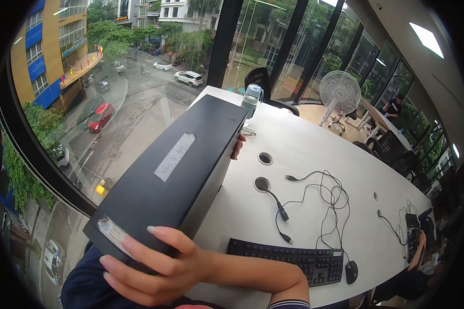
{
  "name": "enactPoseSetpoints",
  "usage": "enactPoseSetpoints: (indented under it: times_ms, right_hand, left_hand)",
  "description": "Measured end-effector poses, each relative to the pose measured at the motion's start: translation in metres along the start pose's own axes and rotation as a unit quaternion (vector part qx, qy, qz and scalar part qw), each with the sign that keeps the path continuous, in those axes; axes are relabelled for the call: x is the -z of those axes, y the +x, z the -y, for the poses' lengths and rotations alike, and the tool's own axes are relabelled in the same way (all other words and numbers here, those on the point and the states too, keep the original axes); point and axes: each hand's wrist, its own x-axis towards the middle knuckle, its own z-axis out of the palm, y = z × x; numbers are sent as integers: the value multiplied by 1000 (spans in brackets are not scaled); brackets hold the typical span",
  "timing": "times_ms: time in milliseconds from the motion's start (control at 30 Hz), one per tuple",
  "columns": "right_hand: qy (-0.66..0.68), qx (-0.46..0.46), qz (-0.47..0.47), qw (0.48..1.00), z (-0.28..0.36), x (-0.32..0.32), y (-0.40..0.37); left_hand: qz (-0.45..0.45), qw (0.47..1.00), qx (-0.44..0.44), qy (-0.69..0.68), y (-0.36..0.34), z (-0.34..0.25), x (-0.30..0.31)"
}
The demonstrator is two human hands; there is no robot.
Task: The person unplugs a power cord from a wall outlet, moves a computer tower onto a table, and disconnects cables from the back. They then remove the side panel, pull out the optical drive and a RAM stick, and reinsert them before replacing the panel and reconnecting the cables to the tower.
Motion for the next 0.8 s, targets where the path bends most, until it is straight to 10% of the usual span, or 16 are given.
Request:
enactPoseSetpoints:
  times_ms: [433, 800]
  right_hand:
    - [79, -30, 113, 990, -187, 34, -6]
    - [20, 10, 163, 986, -203, 50, -2]
  left_hand:
    - [-10, 1000, 13, 13, -18, 7, -7]
    - [37, 956, 144, 251, -77, -59, -14]
